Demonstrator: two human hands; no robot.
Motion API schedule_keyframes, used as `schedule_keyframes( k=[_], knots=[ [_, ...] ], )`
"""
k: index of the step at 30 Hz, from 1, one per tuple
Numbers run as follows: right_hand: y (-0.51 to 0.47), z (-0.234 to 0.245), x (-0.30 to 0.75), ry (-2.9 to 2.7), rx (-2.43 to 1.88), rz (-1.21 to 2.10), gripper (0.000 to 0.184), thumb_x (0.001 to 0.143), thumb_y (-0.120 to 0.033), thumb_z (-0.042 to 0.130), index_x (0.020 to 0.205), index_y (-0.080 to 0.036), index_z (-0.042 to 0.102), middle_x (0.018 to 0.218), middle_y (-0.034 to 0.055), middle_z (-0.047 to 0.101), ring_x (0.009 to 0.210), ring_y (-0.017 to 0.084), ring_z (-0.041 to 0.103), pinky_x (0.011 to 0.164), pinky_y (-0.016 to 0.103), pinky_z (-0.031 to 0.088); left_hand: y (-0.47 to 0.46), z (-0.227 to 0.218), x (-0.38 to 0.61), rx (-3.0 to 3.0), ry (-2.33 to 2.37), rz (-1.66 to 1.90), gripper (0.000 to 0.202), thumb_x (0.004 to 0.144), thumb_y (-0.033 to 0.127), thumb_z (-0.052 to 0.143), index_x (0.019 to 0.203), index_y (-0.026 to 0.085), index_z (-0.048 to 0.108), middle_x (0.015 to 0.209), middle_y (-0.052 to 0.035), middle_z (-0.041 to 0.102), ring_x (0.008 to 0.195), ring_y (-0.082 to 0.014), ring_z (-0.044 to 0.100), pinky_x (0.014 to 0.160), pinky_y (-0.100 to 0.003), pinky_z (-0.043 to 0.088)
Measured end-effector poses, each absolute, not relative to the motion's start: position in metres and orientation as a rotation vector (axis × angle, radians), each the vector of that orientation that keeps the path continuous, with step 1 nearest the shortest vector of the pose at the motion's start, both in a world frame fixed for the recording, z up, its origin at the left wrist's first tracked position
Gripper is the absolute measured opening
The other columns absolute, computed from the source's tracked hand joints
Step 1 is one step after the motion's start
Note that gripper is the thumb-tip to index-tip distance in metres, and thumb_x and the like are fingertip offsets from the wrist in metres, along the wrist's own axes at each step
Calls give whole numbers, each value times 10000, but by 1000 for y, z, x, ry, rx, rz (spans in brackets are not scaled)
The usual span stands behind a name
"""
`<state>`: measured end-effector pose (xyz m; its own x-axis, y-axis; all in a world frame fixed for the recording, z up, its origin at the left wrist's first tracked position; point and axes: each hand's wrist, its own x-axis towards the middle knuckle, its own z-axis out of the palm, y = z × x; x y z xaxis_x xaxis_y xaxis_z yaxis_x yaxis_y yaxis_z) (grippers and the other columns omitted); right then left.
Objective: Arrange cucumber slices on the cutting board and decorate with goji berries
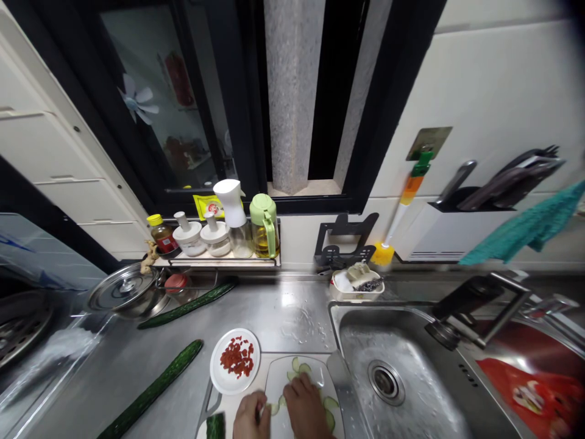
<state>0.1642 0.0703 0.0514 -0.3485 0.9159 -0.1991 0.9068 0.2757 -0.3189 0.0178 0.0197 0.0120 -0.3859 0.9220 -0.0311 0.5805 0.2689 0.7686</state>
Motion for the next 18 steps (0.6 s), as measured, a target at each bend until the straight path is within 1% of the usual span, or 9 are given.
schedule_keyframes(
  k=[5, 9, 12, 14, 16, 18],
  knots=[
    [70, 33, 169, -2486, -1700, 451, 135, 868, -228, 566, 881, -240, 699, 1001, 22, 714, 1048, 265, 599, 818, 399, 425, 19, 13, 19, 1356, 2092, 911, 210, 782, 352, 466, 725, 219, 618, 693, -35, 588, 663, -188, 593, 676, -293, 477],
    [68, 20, 172, -2461, -1536, 194, 29, 786, -273, 680, 789, -244, 683, 880, -9, 710, 931, 229, 606, 731, 359, 395, 19, 13, 18, 1364, 2081, 943, 206, 773, 355, 472, 727, 222, 623, 673, -25, 580, 662, -189, 595, 671, -293, 480],
    [67, 14, 174, -2427, -1417, 28, 88, 740, -296, 726, 742, -238, 660, 822, -19, 697, 875, 217, 589, 710, 359, 367, 20, 16, 17, 1355, 2065, 974, 199, 763, 352, 485, 734, 223, 634, 671, -22, 587, 665, -188, 601, 671, -288, 483],
    [67, 13, 175, -2401, -1361, -27, 111, 722, -291, 742, 721, -233, 647, 799, -20, 688, 875, 213, 579, 715, 358, 354, 20, 20, 18, 1345, 2065, 969, 191, 753, 343, 488, 731, 224, 636, 667, -19, 588, 657, -183, 597, 666, -280, 482],
    [67, 15, 176, -2377, -1341, -26, 141, 699, -290, 761, 697, -228, 634, 775, -21, 678, 883, 215, 574, 716, 355, 346, 21, 26, 18, 1334, 2076, 940, 193, 747, 345, 484, 724, 226, 634, 670, -15, 590, 643, -173, 586, 661, -273, 478],
    [66, 17, 180, -2378, -1365, 63, 113, 723, -277, 741, 718, -233, 637, 801, -22, 682, 903, 214, 573, 726, 352, 348, 20, 31, 16, 1312, 2103, 899, 206, 742, 366, 487, 723, 227, 637, 688, -15, 604, 640, -168, 582, 657, -269, 474]
  ],
)
